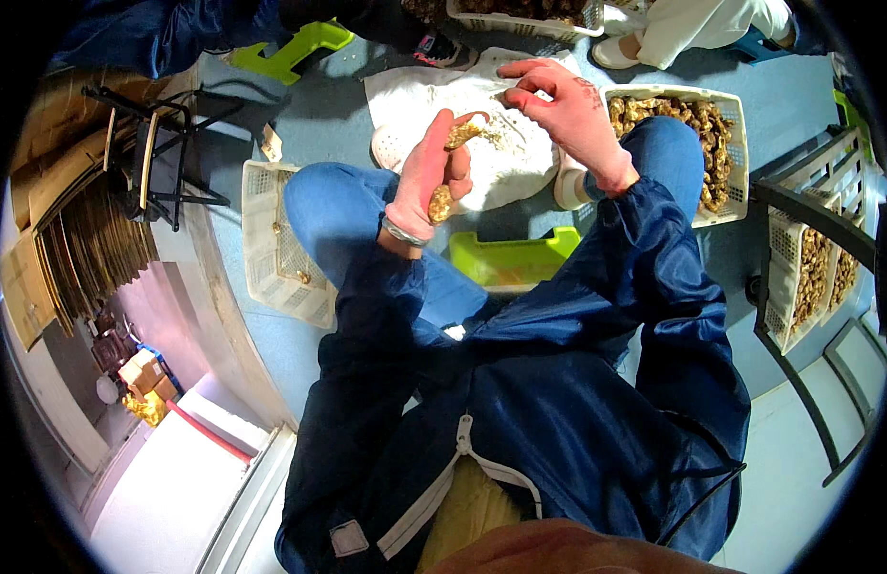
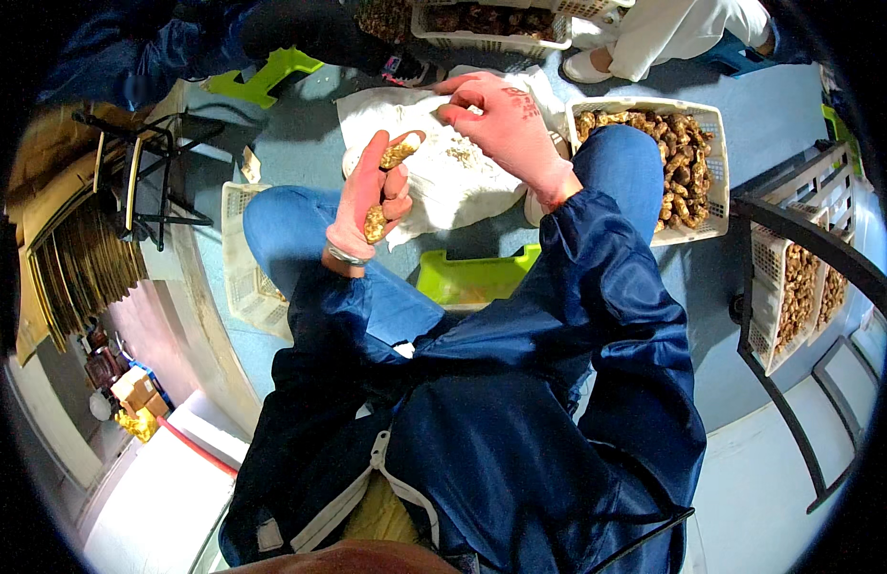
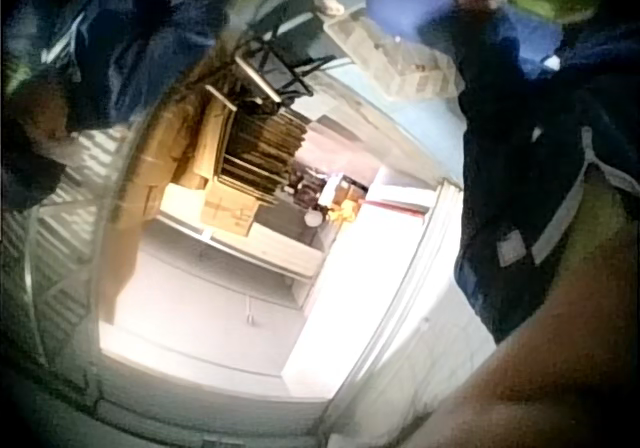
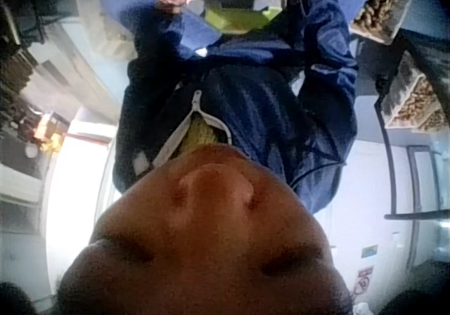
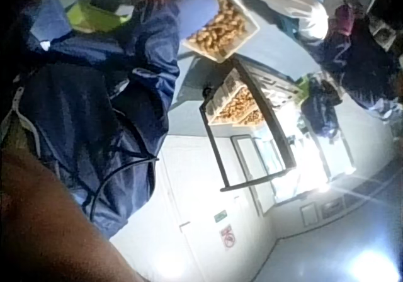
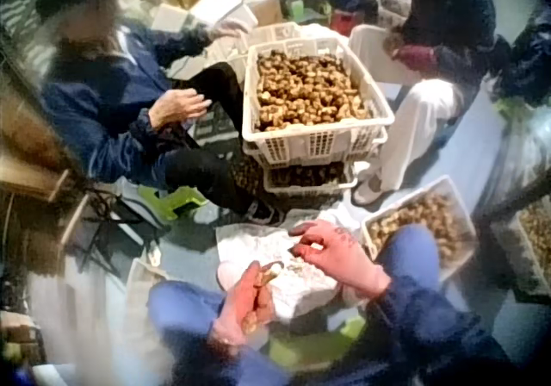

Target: The person sorts ginger roots by hand, removing small pieces and placing the roots into different crates.

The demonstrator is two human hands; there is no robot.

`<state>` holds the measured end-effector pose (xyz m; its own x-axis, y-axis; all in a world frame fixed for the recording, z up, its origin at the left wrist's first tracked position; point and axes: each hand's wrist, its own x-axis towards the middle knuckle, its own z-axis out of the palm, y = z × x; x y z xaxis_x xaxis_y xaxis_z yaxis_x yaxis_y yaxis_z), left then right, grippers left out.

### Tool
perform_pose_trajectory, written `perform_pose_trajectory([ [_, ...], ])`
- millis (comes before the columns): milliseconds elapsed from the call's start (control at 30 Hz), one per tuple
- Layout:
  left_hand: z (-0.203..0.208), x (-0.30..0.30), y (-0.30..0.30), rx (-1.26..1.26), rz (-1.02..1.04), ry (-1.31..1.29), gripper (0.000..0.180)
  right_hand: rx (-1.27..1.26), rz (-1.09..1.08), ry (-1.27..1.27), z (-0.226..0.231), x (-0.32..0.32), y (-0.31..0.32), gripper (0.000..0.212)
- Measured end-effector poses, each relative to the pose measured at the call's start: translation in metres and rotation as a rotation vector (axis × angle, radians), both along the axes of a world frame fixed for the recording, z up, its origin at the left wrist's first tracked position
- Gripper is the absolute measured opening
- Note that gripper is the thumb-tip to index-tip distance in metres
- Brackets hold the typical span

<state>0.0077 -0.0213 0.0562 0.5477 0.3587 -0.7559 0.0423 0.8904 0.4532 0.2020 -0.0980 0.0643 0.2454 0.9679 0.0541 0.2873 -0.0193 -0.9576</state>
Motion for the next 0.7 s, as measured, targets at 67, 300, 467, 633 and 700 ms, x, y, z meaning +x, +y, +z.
perform_pose_trajectory([
  [67,0.004,0.004,-0.005,-0.055,0.048,-0.008,0.038,0.002,0.029,0.033,0.002,0.004,-0.001,0.016],
  [300,-0.006,-0.014,0.002,-0.218,0.013,-0.241,0.044,0.031,-0.112,-0.153,-0.012,0.007,0.008,0.017],
  [467,0.02,-0.012,0.021,-0.046,0.131,-0.304,0.047,-0.06,-0.038,-0.19,-0.017,0.007,0.002,0.025],
  [633,0.058,-0.121,0.089,0.073,0.457,-0.781,0.048,-0.183,-0.084,-0.037,-0.021,0.011,0.001,0.024],
  [700,0.067,-0.177,0.103,0.21,0.616,-0.798,0.044,-0.215,-0.075,-0.078,-0.012,0.009,-0.005,0.024],
])
